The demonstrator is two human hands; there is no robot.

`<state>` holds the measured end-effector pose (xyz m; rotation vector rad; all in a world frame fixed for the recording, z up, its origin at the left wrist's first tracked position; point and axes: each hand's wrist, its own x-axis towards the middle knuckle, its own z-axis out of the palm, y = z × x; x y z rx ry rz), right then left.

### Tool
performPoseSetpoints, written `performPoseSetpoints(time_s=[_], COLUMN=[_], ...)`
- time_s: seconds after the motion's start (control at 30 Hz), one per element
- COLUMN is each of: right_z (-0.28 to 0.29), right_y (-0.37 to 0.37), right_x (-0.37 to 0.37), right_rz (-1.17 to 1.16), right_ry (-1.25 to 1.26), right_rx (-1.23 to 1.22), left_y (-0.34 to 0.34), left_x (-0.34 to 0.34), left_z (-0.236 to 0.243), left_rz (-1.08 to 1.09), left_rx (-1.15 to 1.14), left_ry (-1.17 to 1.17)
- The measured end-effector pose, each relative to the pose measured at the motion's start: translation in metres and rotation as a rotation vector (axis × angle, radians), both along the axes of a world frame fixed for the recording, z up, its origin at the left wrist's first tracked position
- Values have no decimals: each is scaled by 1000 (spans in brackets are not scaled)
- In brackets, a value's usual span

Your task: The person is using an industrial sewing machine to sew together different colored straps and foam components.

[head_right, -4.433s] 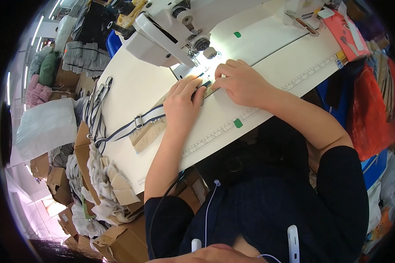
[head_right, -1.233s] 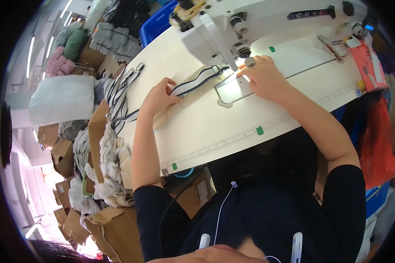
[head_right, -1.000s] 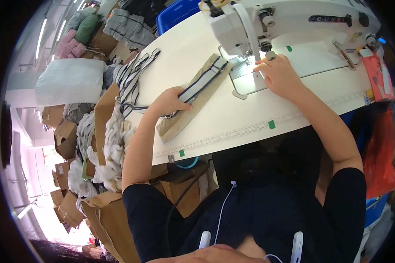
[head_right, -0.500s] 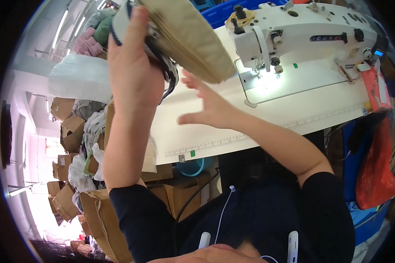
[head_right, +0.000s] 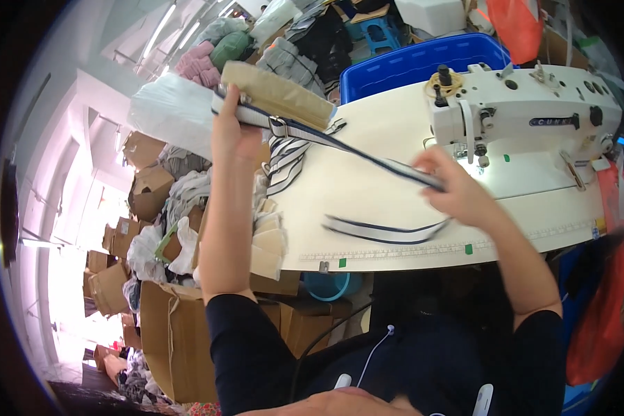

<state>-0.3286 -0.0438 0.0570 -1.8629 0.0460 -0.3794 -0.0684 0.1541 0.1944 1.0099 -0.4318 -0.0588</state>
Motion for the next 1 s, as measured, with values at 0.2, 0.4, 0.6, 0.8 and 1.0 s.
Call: performPoseSetpoints(time_s=[0.2,0.4,0.6,0.8,1.0], right_z=[6,-40,-28,12,71], right_y=[-95,-193,-214,-194,-144], right_x=[-95,-174,-201,-198,-172], right_rz=[-79,-436,-513,-428,36], right_ry=[359,347,519,488,322], right_rx=[-318,-538,-330,-239,-274], left_y=[46,23,11,10,-91], left_x=[-17,-89,-137,-174,-192], left_z=[-90,-226,-253,-197,-155], left_rz=[16,68,-267,-1345,-759], left_rx=[-241,-248,121,781,619], left_ry=[512,951,875,301,-805])
